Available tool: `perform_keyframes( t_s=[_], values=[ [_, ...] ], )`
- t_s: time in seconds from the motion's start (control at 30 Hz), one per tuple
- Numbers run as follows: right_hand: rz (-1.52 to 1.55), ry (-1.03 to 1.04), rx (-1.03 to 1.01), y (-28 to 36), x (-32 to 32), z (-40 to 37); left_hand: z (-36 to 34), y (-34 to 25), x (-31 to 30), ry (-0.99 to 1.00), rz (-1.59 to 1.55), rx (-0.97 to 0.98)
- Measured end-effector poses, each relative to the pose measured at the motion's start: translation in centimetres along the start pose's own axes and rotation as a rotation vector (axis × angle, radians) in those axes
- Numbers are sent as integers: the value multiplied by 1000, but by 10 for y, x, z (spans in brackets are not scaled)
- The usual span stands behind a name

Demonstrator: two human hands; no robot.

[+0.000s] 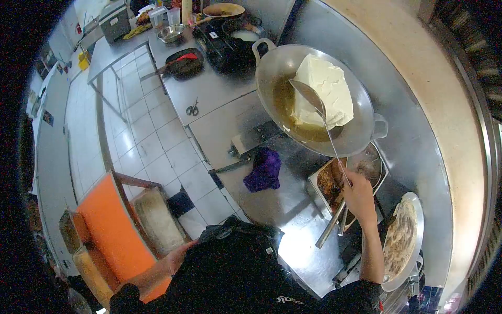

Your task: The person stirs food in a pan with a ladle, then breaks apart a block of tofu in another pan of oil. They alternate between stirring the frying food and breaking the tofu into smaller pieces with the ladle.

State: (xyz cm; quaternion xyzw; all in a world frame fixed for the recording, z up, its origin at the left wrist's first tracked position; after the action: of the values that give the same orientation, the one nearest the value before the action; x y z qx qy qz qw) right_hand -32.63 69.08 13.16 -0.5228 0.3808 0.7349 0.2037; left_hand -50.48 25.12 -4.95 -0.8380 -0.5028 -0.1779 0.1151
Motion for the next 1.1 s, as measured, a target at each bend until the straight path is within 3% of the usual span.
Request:
perform_keyframes(
  t_s=[0.03,0.07,0.1,0.17,0.23,0.47,0.53,0.63,0.77,0.83,0.87,0.93,1.03,1.1],
  values=[
    [2,6,2,-2,2,1,8,6,-8,-74,-95,-209],
    [4,7,1,-2,3,2,3,7,-7,-76,-97,-208],
    [9,29,30,-1,4,3,-5,4,-3,7,15,-22],
    [15,54,59,1,6,7,-10,0,2,87,123,162],
    [-41,105,104,2,7,8,-3,8,-2,-49,-122,-215],
    [-54,43,17,-6,17,16,17,20,-21,88,-234,-226],
    [-41,89,87,-7,20,18,5,14,-11,-15,-177,-207],
    [-26,117,132,-2,19,22,0,13,-7,0,-170,-213],
    [19,56,33,-13,27,28,3,14,-14,-87,-121,-157],
    [41,37,-42,-23,34,33,22,25,-28,539,-641,-477],
    [45,34,-45,-25,35,33,10,20,-15,540,-640,-472],
    [33,15,-46,-25,39,36,-15,8,3,-104,-125,-109],
    [5,79,8,-14,36,40,16,24,-27,22,-269,-154],
    [-7,55,-10,-15,39,41,-8,15,-7,-46,-212,-137]
  ],
)
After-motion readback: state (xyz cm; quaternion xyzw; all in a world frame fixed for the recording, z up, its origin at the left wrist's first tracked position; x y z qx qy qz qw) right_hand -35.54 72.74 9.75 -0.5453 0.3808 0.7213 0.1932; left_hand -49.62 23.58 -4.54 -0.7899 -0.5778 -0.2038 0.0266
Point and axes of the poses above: each hand's wrist, its own z-axis towards the middle knuckle, its own x-axis out of the palm, y = z × x, the point moved 3 cm from there along z, towards the middle knuckle, and after that the axes turned 8 degrees about -y, right-handed, at the moved point
